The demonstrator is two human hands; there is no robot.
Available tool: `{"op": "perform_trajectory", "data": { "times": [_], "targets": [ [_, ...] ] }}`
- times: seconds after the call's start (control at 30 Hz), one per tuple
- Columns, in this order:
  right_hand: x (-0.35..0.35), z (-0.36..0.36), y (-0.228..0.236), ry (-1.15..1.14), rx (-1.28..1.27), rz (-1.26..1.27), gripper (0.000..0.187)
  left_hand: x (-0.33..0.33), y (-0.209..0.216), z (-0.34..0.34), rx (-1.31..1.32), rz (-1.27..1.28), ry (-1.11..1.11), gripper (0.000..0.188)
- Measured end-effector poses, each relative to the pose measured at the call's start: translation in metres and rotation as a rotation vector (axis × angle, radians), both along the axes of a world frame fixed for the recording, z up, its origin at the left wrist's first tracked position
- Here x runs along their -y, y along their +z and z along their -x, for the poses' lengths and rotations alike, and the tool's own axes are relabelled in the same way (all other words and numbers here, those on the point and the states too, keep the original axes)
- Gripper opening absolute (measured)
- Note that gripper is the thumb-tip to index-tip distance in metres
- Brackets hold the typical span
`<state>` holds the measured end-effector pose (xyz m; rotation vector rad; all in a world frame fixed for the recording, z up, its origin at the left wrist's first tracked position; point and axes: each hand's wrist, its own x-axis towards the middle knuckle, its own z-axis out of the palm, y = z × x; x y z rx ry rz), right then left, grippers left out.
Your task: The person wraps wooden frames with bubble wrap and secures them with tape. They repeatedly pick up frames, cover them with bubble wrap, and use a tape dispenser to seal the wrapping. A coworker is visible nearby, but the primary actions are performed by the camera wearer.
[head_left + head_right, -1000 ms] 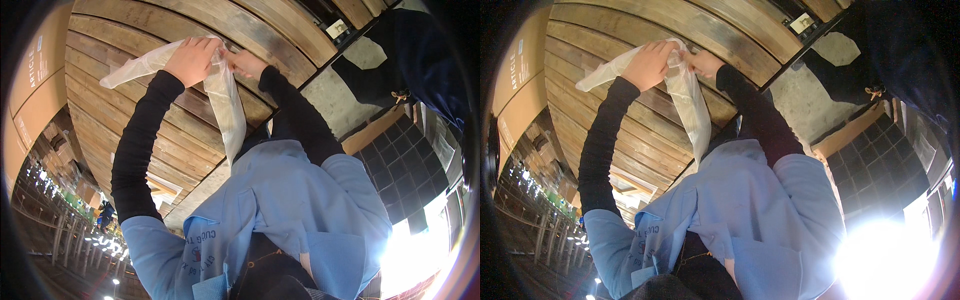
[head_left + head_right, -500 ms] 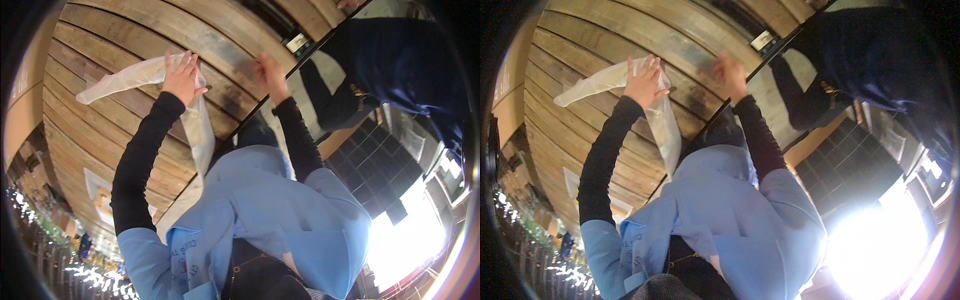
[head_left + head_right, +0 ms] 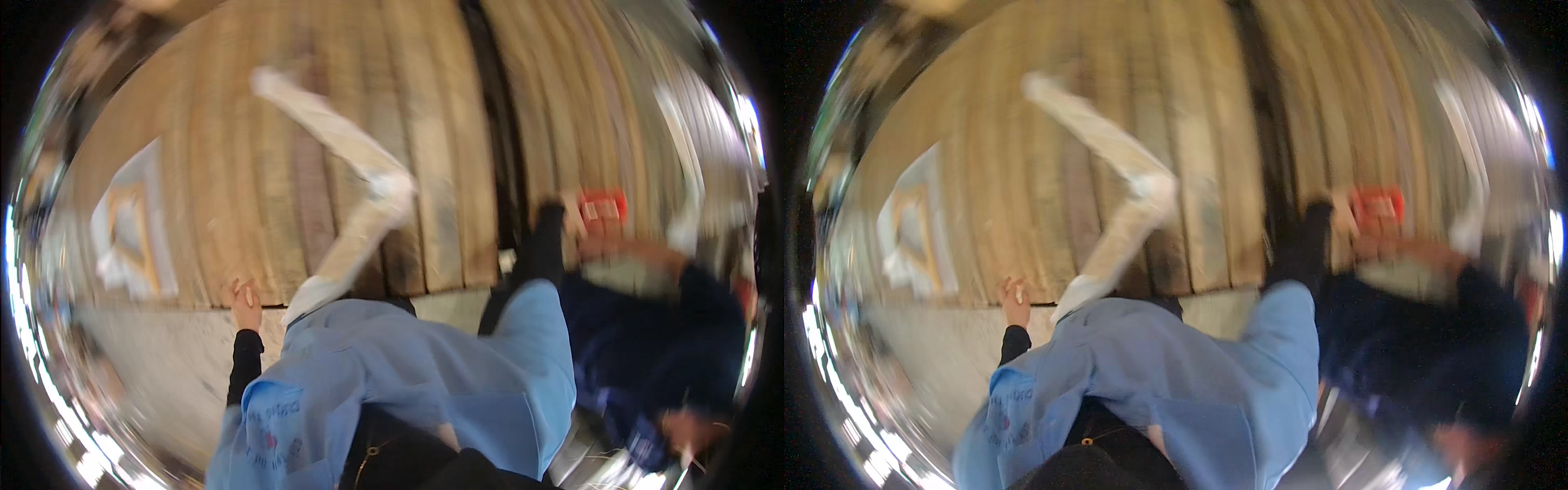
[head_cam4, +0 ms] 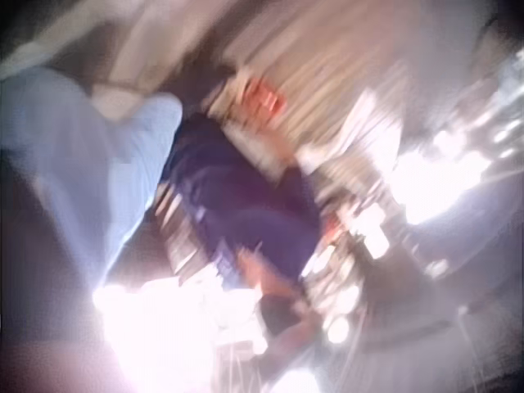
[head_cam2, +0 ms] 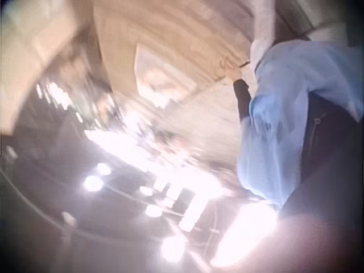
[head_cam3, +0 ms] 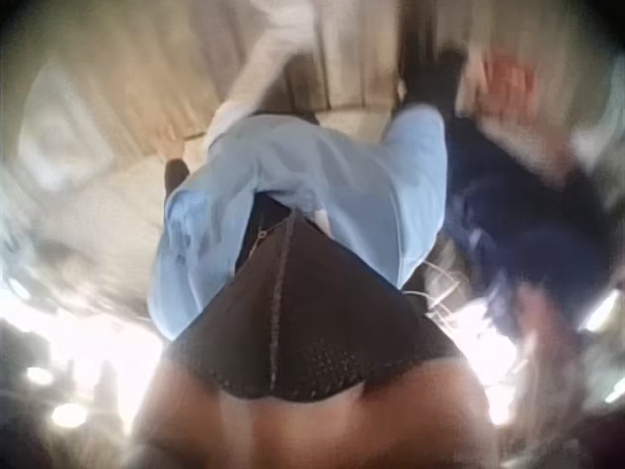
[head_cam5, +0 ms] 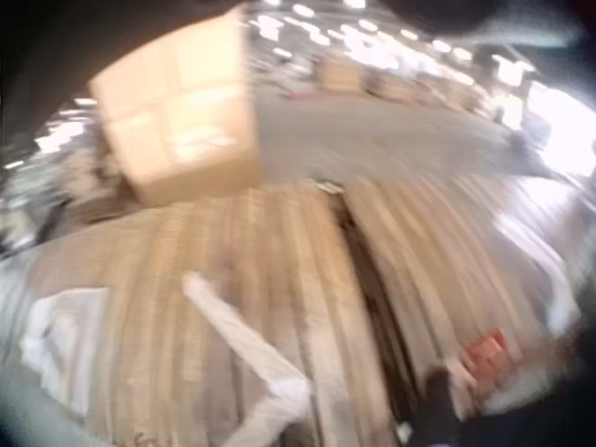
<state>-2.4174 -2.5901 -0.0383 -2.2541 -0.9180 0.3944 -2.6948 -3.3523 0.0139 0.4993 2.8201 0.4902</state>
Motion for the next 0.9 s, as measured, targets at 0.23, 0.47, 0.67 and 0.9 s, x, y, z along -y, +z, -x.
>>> {"op": "perform_trajectory", "data": {
  "times": [0.23,0.47,0.67,0.9],
  "targets": [
    [0.087,-0.070,0.012,0.199,-0.652,-0.582,0.057,0.086,-0.023,-0.054,0.260,0.743,0.141,0.033],
    [0.364,0.041,0.104,0.641,-0.875,-0.034,0.040,0.084,0.002,-0.044,-0.120,-0.193,0.135,0.045],
    [0.590,0.147,0.157,1.071,-1.352,0.683,0.040,0.206,0.130,-0.033,-0.558,-0.358,0.083,0.041],
    [0.722,0.341,0.073,1.488,-1.149,0.253,0.039,0.464,0.341,-0.076,-1.388,0.120,0.714,0.018]
  ]
}}
